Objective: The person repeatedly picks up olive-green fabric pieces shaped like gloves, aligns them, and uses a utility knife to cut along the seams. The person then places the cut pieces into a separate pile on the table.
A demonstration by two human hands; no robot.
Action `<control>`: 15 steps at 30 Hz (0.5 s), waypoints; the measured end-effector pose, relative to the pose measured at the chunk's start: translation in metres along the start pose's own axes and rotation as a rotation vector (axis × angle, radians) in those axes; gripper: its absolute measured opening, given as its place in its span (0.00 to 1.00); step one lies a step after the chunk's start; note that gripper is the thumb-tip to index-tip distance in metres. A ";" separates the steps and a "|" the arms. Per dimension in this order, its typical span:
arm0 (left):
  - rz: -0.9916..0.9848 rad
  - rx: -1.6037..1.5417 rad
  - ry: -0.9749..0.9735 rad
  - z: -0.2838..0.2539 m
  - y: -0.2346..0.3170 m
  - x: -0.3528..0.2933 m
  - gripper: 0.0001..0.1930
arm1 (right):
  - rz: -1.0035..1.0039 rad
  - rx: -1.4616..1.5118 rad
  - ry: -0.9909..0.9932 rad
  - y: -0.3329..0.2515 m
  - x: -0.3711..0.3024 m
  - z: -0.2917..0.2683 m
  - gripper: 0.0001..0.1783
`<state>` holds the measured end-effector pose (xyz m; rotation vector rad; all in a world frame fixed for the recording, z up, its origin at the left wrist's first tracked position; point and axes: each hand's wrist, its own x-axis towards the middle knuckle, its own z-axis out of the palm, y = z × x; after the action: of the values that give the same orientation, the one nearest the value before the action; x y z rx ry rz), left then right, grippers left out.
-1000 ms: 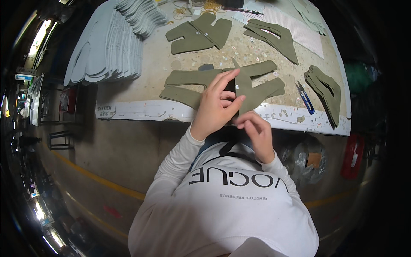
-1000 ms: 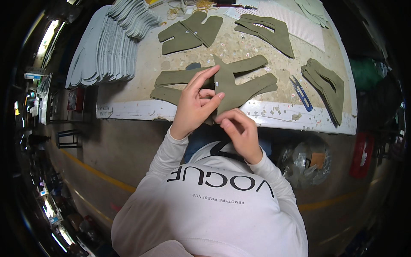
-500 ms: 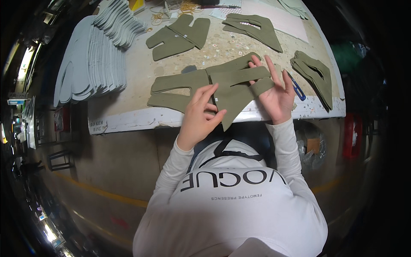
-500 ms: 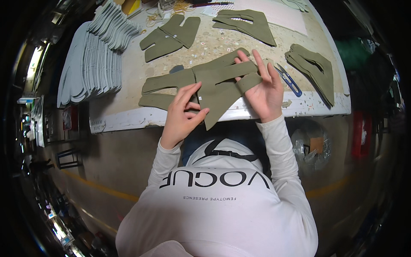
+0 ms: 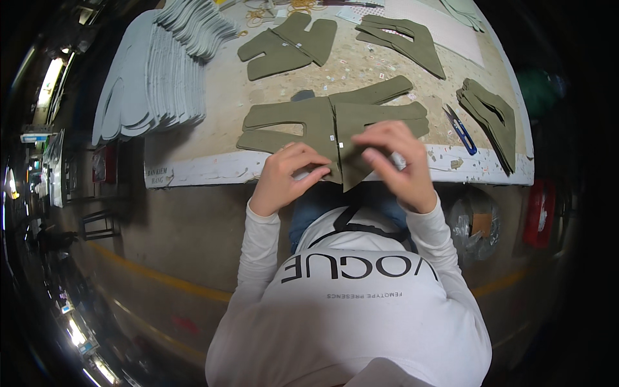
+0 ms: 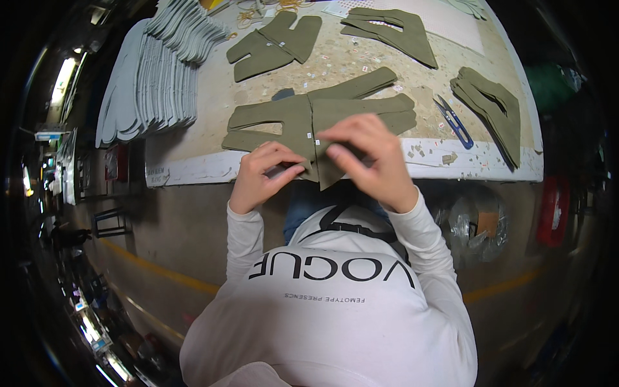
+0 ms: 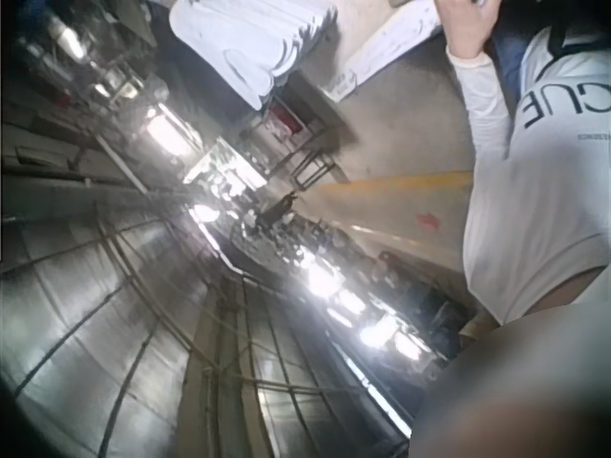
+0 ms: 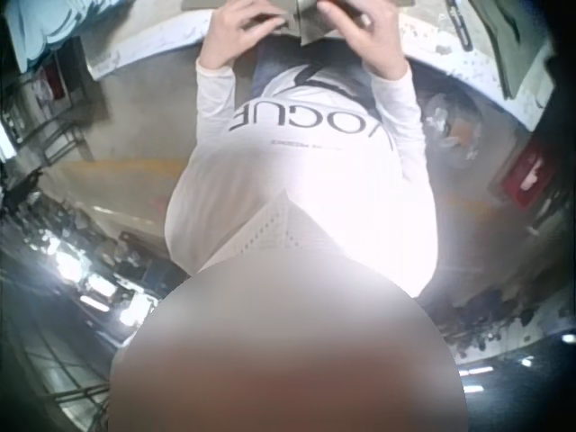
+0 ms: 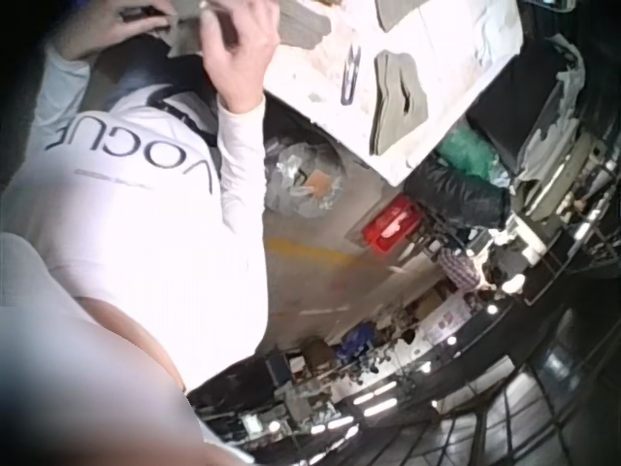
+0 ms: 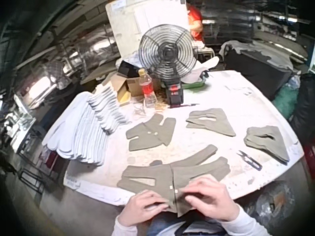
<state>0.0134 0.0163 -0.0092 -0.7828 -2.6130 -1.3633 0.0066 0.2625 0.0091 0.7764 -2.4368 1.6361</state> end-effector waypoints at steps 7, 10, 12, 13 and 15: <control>-0.290 -0.116 0.337 0.002 0.007 -0.024 0.12 | -0.149 -0.109 0.048 -0.002 0.025 0.049 0.10; -0.704 -0.650 -0.015 -0.009 0.011 -0.039 0.25 | -0.090 -0.001 0.029 -0.010 0.033 0.051 0.09; -0.736 -0.993 -0.241 0.001 0.016 -0.039 0.37 | -0.244 -0.002 0.042 -0.018 0.037 0.055 0.10; -0.697 -1.193 -0.039 0.015 0.023 -0.039 0.37 | -0.294 0.015 0.012 -0.023 0.036 0.057 0.11; -0.603 -1.544 0.093 0.023 0.022 -0.032 0.38 | -0.345 0.028 -0.084 -0.032 0.031 0.060 0.15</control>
<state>0.0554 0.0317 -0.0163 0.1609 -1.2511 -3.3760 0.0063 0.1891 0.0219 1.2135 -2.1770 1.5342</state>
